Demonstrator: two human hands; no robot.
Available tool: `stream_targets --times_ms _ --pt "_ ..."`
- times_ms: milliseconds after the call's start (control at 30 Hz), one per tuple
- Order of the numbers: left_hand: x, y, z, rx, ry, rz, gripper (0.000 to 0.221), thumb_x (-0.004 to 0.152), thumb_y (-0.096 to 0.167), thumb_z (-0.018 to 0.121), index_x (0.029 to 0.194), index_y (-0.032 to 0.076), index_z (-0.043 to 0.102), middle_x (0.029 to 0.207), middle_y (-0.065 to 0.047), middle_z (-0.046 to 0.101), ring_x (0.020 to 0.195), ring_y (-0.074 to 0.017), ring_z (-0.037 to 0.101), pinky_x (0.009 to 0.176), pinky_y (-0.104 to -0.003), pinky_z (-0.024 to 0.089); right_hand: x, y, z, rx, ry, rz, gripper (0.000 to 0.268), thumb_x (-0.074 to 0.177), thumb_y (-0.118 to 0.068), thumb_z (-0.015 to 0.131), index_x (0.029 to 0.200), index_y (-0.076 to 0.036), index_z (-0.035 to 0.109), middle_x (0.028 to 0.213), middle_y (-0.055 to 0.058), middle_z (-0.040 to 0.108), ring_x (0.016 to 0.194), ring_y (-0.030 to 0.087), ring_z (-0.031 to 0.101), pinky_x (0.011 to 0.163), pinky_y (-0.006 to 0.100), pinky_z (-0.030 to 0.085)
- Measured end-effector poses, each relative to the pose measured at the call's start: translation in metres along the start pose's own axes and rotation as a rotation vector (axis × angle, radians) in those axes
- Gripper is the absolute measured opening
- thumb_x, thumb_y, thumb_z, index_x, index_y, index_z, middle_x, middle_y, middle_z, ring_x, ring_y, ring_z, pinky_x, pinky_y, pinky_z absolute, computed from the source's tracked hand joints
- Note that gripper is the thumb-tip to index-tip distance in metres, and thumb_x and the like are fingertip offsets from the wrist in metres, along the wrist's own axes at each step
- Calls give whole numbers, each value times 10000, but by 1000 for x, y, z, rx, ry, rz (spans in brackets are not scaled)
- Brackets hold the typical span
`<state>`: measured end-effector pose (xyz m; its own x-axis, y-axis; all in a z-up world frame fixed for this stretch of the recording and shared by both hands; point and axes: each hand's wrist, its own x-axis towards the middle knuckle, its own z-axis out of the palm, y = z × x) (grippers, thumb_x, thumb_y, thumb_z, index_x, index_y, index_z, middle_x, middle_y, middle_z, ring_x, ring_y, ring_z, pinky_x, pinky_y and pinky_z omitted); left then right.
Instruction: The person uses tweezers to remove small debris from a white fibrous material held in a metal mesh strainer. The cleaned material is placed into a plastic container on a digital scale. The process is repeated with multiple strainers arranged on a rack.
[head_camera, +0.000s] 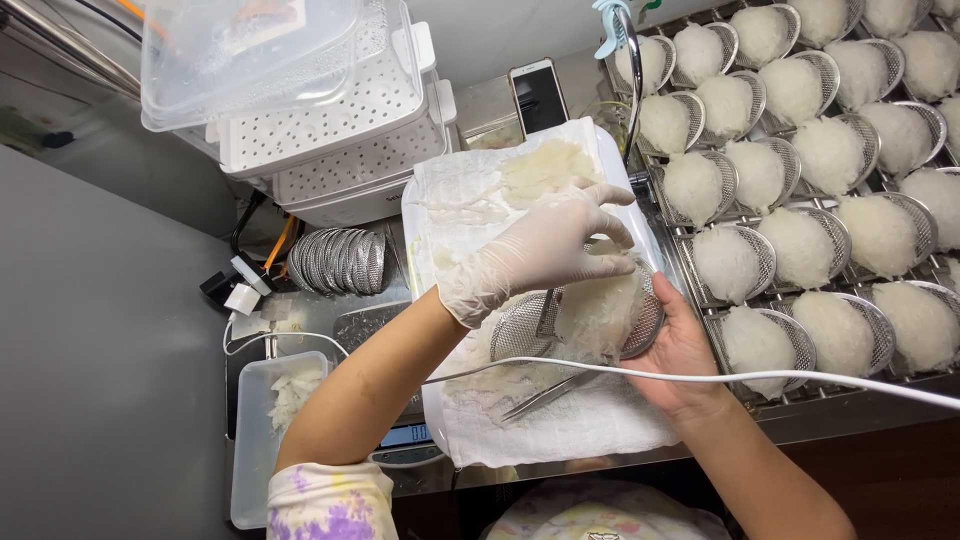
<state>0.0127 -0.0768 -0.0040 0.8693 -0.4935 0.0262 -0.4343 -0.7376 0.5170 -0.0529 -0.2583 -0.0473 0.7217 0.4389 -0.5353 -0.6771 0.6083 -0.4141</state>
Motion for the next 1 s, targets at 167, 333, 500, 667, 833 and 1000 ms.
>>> stream_targets --times_ms 167,333,500,667,833,1000 --pt "7 -1 8 -55 24 47 207 843 400 778 927 211 784 1343 -42 624 1306 -364 546 1057 -525 488 6 -1 -6 -10 -22 -1 565 1045 -483 344 1441 -121 520 1429 120 598 1278 311 568 1178 540 393" --pt "0 16 -4 -192 31 53 154 853 319 772 870 166 765 1321 -57 645 1303 -355 552 1065 -520 475 10 0 -10 15 -42 -10 550 1050 -495 356 1412 -129 548 1392 123 625 1254 316 590 1170 535 408" --pt "-1 25 -7 -276 30 105 168 865 327 771 873 160 766 1311 -63 658 1288 -366 563 1068 -536 487 9 1 -9 59 -94 -40 531 1064 -511 345 1380 -152 576 1358 136 651 1219 304 617 1146 522 433" --pt "8 13 8 -244 36 16 192 830 381 777 838 189 776 1288 -53 682 1276 -353 584 1075 -511 484 2 2 0 56 -67 -37 538 1054 -522 368 1383 -152 580 1356 118 653 1211 298 620 1129 513 449" --pt "20 -14 37 -169 41 -97 249 779 478 791 815 232 778 1256 -10 698 1249 -304 611 1064 -479 509 5 2 -2 8 -41 -12 515 1051 -483 373 1405 -159 559 1382 113 638 1231 299 605 1148 526 431" --pt "13 1 15 -300 143 -102 277 896 389 699 1026 146 731 1233 -127 702 1218 -401 635 1050 -544 508 10 4 -9 -2 29 -11 474 1026 -367 464 1427 -121 522 1415 97 617 1234 261 597 1140 501 434"
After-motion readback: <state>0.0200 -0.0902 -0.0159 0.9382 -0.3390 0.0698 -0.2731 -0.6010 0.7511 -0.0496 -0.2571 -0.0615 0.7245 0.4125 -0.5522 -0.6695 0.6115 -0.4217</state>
